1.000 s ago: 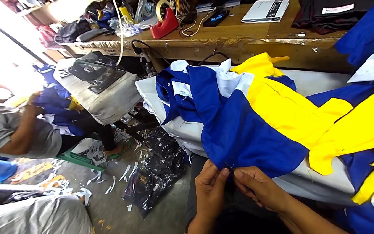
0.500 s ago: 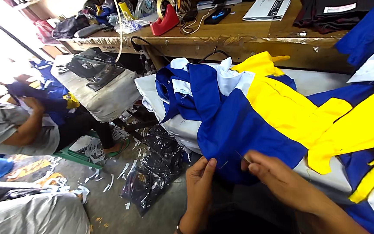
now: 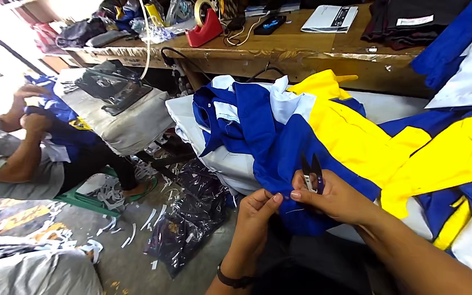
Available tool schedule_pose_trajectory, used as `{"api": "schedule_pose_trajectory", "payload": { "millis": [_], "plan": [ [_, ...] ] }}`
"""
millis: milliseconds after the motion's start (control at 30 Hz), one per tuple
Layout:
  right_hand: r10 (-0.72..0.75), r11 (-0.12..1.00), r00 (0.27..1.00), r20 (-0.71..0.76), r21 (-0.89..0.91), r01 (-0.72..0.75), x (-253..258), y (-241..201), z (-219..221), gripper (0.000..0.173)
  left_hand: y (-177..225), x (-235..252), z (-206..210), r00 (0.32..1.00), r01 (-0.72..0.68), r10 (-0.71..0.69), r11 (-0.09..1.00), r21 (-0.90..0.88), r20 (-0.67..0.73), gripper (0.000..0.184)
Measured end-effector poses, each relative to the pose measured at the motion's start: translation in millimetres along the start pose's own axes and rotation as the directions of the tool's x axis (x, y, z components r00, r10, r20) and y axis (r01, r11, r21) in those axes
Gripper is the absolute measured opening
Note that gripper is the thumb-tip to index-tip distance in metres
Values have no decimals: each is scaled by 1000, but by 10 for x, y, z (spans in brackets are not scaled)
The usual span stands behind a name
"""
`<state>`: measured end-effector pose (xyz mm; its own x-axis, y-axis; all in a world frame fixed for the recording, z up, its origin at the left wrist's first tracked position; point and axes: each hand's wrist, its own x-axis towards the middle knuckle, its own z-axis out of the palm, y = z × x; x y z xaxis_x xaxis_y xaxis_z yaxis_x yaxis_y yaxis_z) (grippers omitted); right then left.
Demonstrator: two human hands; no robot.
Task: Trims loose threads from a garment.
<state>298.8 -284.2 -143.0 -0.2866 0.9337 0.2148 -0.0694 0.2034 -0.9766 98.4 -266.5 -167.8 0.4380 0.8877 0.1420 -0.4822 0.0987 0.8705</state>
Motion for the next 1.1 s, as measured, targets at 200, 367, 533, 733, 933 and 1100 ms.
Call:
{"api": "schedule_pose_trajectory", "payload": {
  "millis": [200,367,533,733,933,1100],
  "plan": [
    [-261,249,953,155,-943,222,-151,-650,-305,52,135,101,61,988,-136,117,967,214,98,16],
    [-197,-149,895,399,-915,375,-121,-1144,-359,43,212,168,188,978,-184,138,921,344,153,16],
    [-85,-261,881,465,-864,431,-45,-1321,-272,41,228,207,270,973,-211,154,895,394,172,16],
    [-49,-267,880,472,-855,444,4,-1350,-226,40,224,230,294,972,-215,152,883,418,178,16],
    [-28,-238,862,506,-841,486,43,-1318,-235,38,215,235,287,968,-231,151,851,473,201,16],
    [13,-203,851,525,-832,516,107,-1328,-228,36,217,242,264,965,-233,128,821,521,230,16]
  ]
}}
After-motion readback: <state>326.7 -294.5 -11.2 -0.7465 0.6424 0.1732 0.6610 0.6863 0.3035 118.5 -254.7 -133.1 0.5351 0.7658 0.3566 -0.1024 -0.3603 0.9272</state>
